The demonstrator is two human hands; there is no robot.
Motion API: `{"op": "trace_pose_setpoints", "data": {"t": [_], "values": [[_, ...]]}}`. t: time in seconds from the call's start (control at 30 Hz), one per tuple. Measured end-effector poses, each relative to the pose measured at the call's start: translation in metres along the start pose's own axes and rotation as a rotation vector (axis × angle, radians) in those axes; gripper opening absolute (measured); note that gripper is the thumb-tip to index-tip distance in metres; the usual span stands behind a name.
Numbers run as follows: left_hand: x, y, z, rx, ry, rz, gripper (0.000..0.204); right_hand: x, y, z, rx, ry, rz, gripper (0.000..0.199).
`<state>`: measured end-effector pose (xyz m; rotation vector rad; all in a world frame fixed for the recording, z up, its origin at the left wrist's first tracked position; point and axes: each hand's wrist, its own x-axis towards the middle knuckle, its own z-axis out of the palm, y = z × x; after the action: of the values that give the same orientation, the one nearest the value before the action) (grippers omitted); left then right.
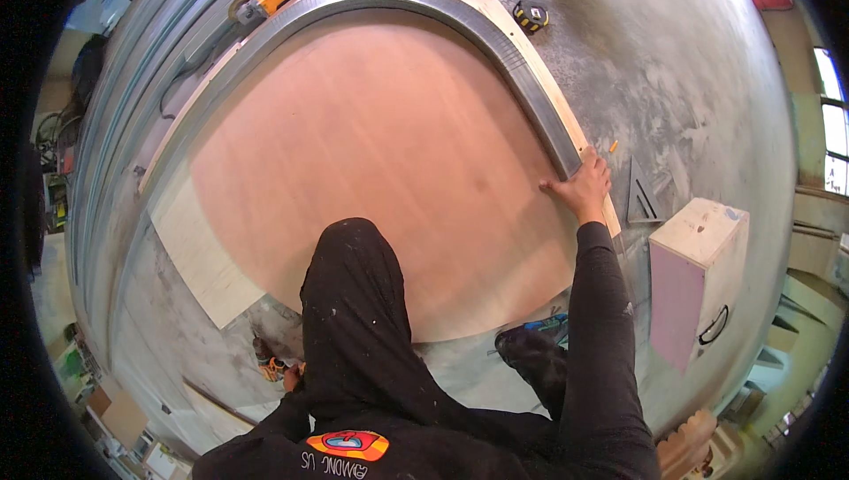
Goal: Assembling a curved wooden and metal frame using a drill, screws, and an angle square.
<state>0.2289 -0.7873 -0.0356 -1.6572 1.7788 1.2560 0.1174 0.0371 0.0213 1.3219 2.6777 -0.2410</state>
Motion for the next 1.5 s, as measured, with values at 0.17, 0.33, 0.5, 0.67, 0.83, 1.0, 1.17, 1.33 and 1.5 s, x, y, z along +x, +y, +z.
{"op": "trace_pose_setpoints", "data": {"t": [0.17, 0.33, 0.5, 0.67, 0.83, 1.0, 1.17, 1.33, 1.5], "values": [[-0.030, 0.014, 0.038, -0.508, -0.024, 0.052, 0.023, -0.004, 0.008, -0.008, -0.013, 0.010, 0.003, 0.123], [0.041, 0.007, -0.033, -0.391, 0.006, 0.382, 0.014, 0.003, -0.032, 0.015, 0.112, -0.013, -0.076, 0.118], [-0.100, 0.071, 0.032, -0.412, -0.013, 0.190, 0.011, -0.003, 0.010, -0.011, -0.002, 0.006, 0.015, 0.113], [-0.083, 0.071, -0.049, -0.380, -0.078, 0.341, 0.014, 0.001, 0.000, 0.001, 0.010, -0.016, -0.026, 0.117], [-0.066, 0.124, -0.054, -0.220, -0.192, 0.394, 0.006, 0.007, 0.005, 0.007, -0.045, -0.040, -0.017, 0.121], [-0.083, 0.151, 0.017, -0.277, -0.132, 0.497, 0.021, 0.008, 0.012, 0.009, -0.108, -0.044, -0.026, 0.122], [-0.052, 0.150, 0.061, -0.492, -0.117, 0.322, 0.017, 0.010, 0.007, 0.007, -0.090, -0.034, -0.030, 0.121], [-0.002, 0.156, 0.060, -0.500, -0.047, 0.278, 0.017, 0.016, 0.015, 0.016, -0.116, -0.032, -0.075, 0.121], [0.010, 0.167, 0.035, -0.263, 0.026, 0.385, 0.009, 0.012, 0.021, 0.007, -0.118, 0.011, -0.112, 0.119]]}}
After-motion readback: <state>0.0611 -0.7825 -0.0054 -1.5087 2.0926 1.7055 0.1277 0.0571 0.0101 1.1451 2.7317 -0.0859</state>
